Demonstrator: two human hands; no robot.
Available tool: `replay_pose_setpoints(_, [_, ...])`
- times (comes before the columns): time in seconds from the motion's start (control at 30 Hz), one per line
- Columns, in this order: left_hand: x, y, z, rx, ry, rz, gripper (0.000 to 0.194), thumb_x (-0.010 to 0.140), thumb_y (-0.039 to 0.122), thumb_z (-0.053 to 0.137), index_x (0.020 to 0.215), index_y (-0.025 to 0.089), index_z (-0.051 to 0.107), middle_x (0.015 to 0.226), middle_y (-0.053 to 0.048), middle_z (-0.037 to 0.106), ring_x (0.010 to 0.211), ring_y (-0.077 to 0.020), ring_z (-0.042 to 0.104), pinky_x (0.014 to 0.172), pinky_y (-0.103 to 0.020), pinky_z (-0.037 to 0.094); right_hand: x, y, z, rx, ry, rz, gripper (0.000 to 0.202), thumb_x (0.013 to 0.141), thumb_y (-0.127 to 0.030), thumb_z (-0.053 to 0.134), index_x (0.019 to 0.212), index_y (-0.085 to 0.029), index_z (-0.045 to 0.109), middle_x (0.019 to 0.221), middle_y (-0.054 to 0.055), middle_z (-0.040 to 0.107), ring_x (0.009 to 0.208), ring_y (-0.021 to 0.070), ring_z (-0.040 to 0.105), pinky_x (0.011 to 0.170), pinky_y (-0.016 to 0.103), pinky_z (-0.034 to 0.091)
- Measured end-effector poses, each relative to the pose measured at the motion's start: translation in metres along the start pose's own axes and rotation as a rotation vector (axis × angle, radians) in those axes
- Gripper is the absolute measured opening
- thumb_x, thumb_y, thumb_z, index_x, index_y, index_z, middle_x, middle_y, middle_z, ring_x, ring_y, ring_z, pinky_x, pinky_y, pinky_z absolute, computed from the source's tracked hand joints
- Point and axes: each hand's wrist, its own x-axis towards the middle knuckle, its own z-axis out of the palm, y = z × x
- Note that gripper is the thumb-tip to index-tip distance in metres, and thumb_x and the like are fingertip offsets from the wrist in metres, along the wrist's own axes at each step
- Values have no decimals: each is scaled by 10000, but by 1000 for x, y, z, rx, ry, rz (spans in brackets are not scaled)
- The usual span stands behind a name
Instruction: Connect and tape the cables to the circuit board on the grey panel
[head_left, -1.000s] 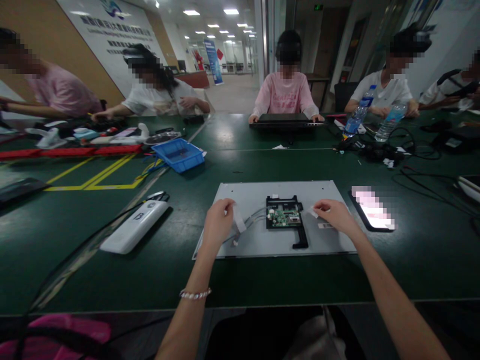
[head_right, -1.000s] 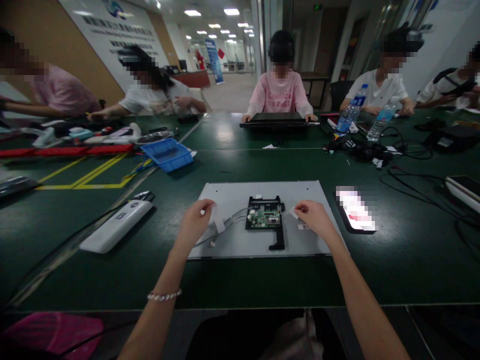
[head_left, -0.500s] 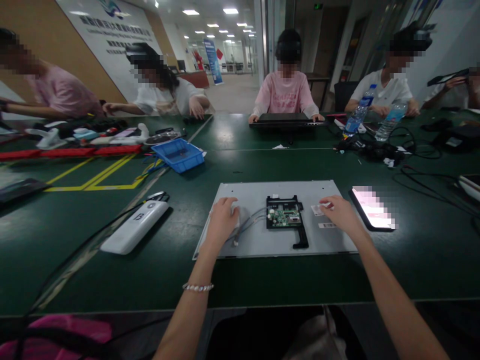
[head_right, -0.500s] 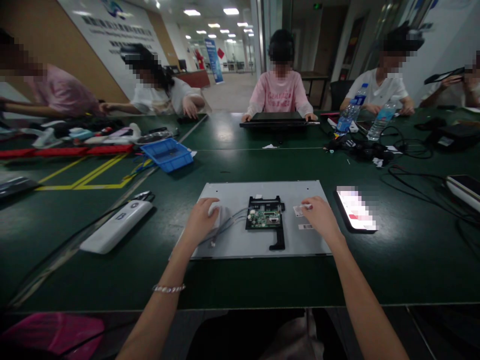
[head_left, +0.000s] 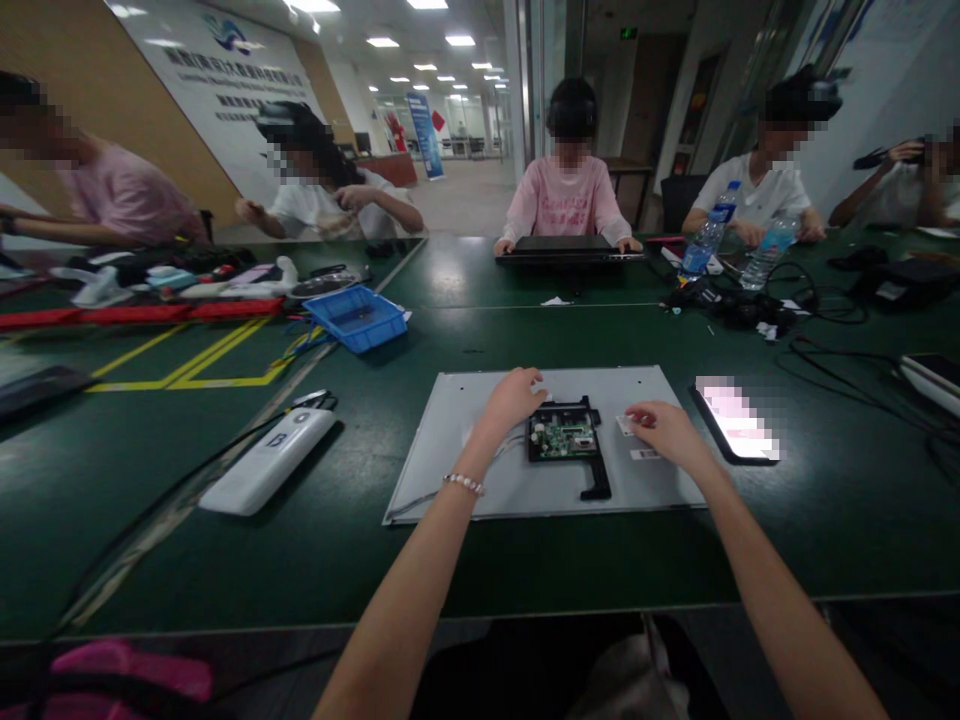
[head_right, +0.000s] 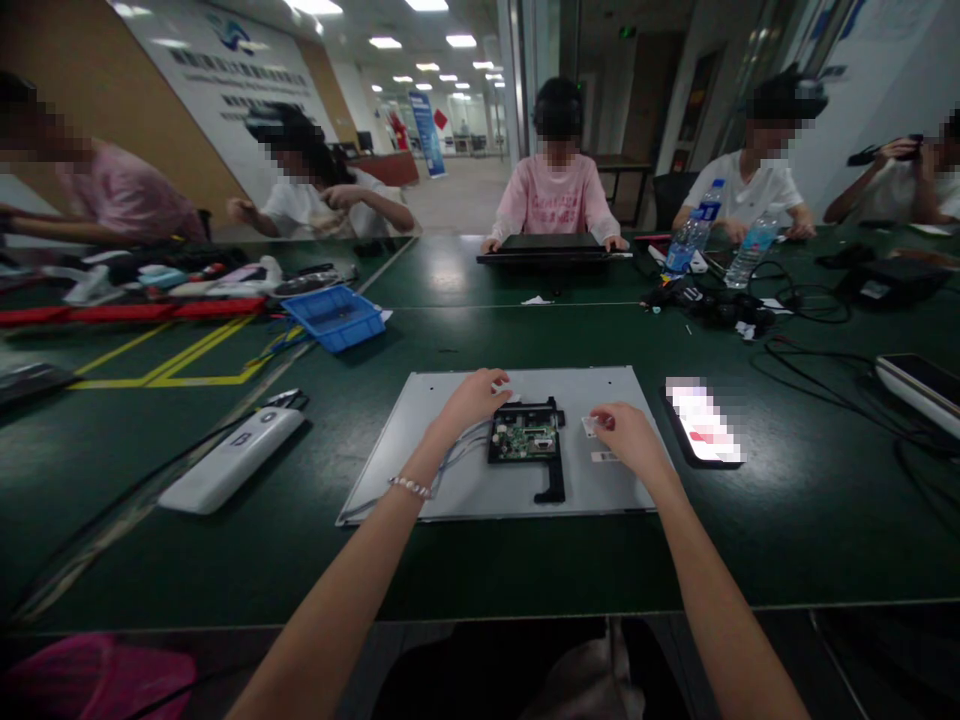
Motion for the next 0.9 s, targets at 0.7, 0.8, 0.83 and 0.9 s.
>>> replay_pose_setpoints(0.7, [37, -3, 30, -76, -45, -147, 190, 762, 204, 565, 874, 149, 708, 876, -70, 709, 827, -171, 635, 681, -212, 445, 1, -1, 1, 77, 98, 102, 116, 757, -215, 546, 856, -201, 605, 800, 27, 670, 734, 162, 636, 686, 285, 477])
replay_pose_setpoints(0.8, [42, -5, 31, -79, -25, -162, 184, 768, 222, 571, 873, 161, 710, 888, -61, 709, 844, -172, 636, 695, -206, 449, 2, 2, 0, 88, 141, 145, 159, 749, -194, 548, 900, -197, 599, 794, 21, 670, 696, 150, 639, 660, 266, 475])
replay_pose_setpoints(0.83, [42, -6, 32, -74, -18, -168, 180, 764, 226, 578, 873, 167, 708, 892, -59, 708, 850, -174, 635, 697, -208, 451, 2, 2, 0, 86, 148, 154, 165, 747, -186, 548, 904, -194, 599, 791, 20, 669, 680, 146, 637, 651, 261, 473])
replay_pose_setpoints(0.9, [41, -6, 33, -59, -5, -178, 181, 747, 234, 598, 887, 177, 698, 898, -56, 703, 853, -180, 633, 699, -214, 453, 3, 3, -1, 73, 143, 155, 172, 751, -185, 543, 913, -191, 602, 809, 20, 670, 667, 140, 633, 645, 255, 467])
